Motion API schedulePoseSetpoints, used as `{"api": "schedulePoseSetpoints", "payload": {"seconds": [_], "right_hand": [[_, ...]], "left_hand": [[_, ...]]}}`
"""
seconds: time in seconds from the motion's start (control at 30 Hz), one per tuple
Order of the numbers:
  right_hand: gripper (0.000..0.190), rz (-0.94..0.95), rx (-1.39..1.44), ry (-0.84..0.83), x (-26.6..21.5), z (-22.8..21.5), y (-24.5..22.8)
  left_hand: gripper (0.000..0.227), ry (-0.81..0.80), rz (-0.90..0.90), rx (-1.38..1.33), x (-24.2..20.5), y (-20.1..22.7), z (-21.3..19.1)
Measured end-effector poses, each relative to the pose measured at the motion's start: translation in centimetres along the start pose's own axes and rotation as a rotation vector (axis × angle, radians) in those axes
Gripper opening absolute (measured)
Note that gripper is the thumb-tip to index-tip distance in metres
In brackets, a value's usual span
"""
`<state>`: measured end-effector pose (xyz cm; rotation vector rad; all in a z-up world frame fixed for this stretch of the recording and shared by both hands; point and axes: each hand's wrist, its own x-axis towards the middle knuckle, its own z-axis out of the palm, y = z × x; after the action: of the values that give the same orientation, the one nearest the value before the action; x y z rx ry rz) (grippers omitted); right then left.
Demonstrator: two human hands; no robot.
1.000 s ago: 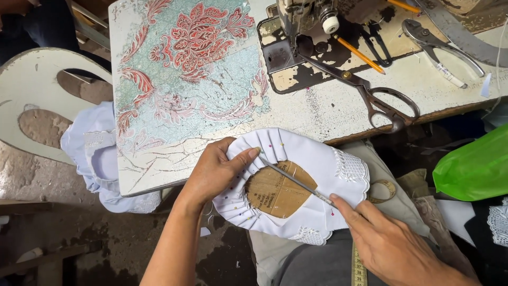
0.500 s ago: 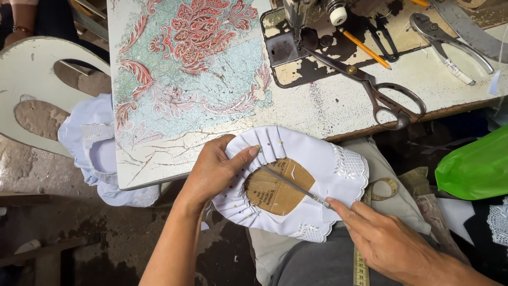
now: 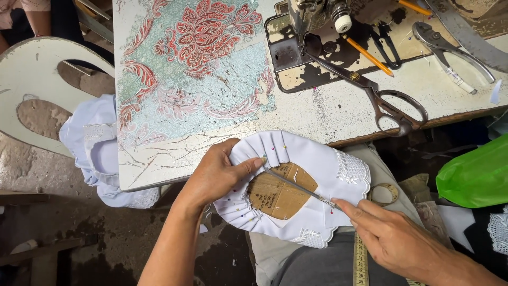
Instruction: The person pins a white fabric piece around a cardboard template, then uses a seam ripper to make small cuts along the pinned edge. The person repeats pinning and cutting actions on the same fabric piece.
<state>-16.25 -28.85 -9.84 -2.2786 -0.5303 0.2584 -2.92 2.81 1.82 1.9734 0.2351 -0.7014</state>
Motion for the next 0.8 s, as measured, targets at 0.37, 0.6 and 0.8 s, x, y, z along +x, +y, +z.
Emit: {"api": "schedulePoseSetpoints", "payload": {"seconds": [0.37, 0.6, 0.8], "right_hand": [[0.057, 0.095, -0.13, -0.11, 0.6, -0.8, 1.3], [0.057, 0.022, -0.132, 0.002, -0.3, -0.1, 0.3], [0.059, 0.039, -0.222, 0.054, -0.9, 0.8, 0.3]], "left_hand": [[0.021, 0.038, -0.038, 0.073, 0.4, 0.4, 0.1], [0.021, 0.042, -0.029, 0.071, 0.7, -0.3, 0.2], [0.021, 0.014, 0.039, 0.031, 1.1, -1.1, 0.2]]}}
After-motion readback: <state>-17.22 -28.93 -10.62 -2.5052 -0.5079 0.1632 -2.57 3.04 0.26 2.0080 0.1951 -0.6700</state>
